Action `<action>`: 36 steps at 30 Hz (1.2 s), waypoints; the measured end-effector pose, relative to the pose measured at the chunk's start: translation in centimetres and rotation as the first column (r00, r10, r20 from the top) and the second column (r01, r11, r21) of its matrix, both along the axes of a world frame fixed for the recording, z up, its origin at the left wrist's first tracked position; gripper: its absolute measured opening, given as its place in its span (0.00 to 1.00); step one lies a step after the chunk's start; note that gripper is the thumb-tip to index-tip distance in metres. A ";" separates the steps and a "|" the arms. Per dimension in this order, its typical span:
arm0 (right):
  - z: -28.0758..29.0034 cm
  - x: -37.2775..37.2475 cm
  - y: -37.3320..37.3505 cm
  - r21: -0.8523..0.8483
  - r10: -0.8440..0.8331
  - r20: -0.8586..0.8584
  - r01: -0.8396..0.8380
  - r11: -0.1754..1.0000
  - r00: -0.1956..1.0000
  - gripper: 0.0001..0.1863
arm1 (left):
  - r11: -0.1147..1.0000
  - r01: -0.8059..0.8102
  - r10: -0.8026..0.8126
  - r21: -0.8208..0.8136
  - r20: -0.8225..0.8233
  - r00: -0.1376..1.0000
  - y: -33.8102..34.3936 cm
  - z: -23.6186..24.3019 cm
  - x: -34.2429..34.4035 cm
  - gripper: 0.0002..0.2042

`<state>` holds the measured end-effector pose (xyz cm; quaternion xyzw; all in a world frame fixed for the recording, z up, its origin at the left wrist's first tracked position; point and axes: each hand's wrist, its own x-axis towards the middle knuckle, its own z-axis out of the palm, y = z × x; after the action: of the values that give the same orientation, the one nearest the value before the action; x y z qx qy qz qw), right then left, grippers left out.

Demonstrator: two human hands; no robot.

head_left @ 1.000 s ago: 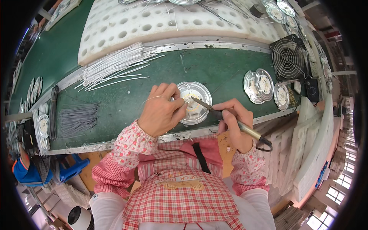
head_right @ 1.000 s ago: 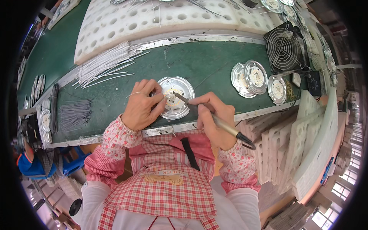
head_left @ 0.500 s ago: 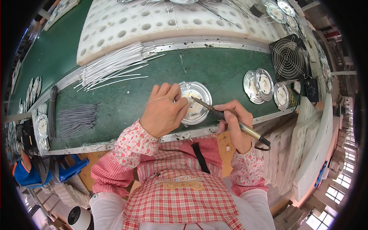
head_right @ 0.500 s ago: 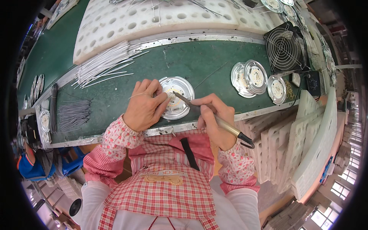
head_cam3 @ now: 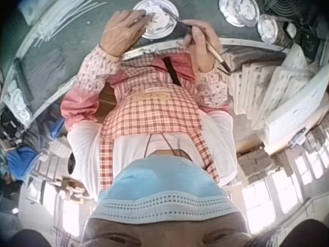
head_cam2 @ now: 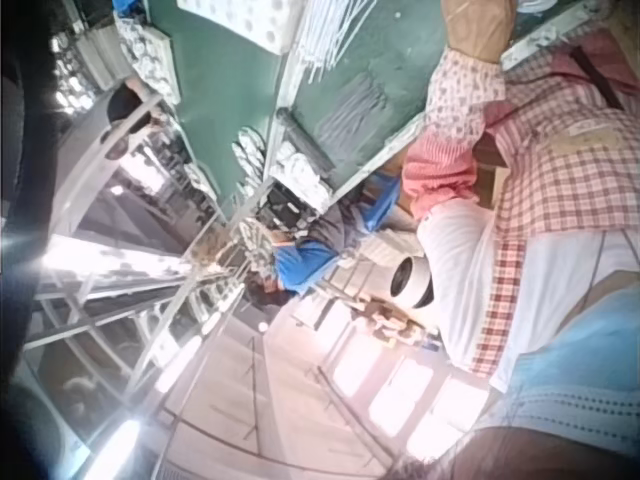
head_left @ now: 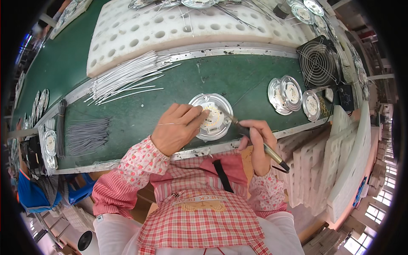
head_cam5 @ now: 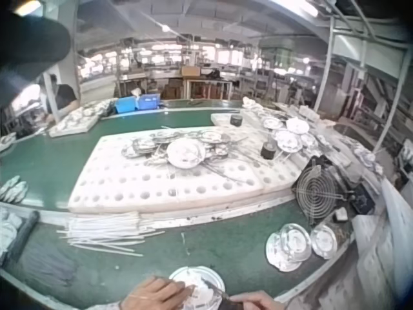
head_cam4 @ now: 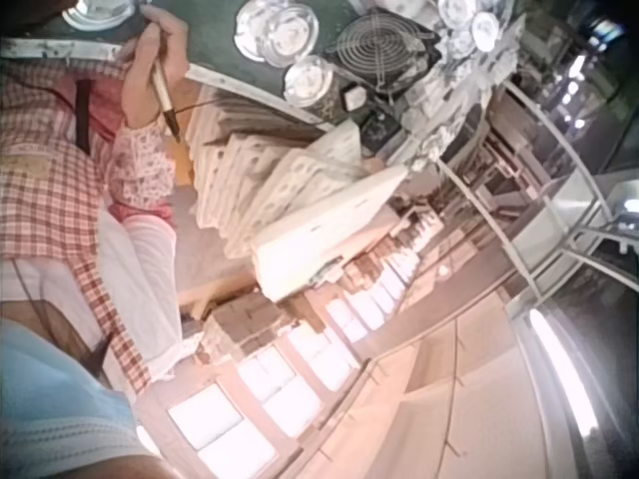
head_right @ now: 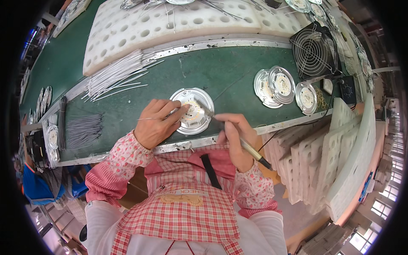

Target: The person solders electrical wires onto circular LED lighting components with a soldering iron, using solder wire to join the parts.

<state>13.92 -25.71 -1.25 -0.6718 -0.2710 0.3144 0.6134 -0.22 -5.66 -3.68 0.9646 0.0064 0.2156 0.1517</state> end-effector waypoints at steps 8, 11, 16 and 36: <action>-1.8 -0.9 3.9 -0.243 0.250 0.764 -0.093 0.965 0.595 0.60 | 0.996 0.007 -0.005 0.094 -0.020 1.000 0.1 0.3 0.1 0.26; -1.3 -0.4 3.5 -0.191 0.214 0.770 -0.102 0.976 0.602 0.58 | 0.997 -0.062 0.064 -0.041 0.052 0.997 0.9 1.1 1.1 0.24; -0.9 0.4 3.7 -0.040 0.136 0.785 -0.169 0.985 0.605 0.57 | 0.674 -0.221 0.165 -0.705 -0.148 0.975 1.4 1.2 3.9 0.20; -0.9 15.8 -4.9 -0.312 0.198 0.855 0.170 0.935 0.480 0.31 | 0.685 -0.560 0.542 -0.466 -0.187 0.819 17.9 10.6 -5.0 0.21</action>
<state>29.69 -30.59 -2.20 -0.8338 -0.4897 -0.0240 0.2538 -5.18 12.24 6.89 0.8477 0.3539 0.2250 0.3247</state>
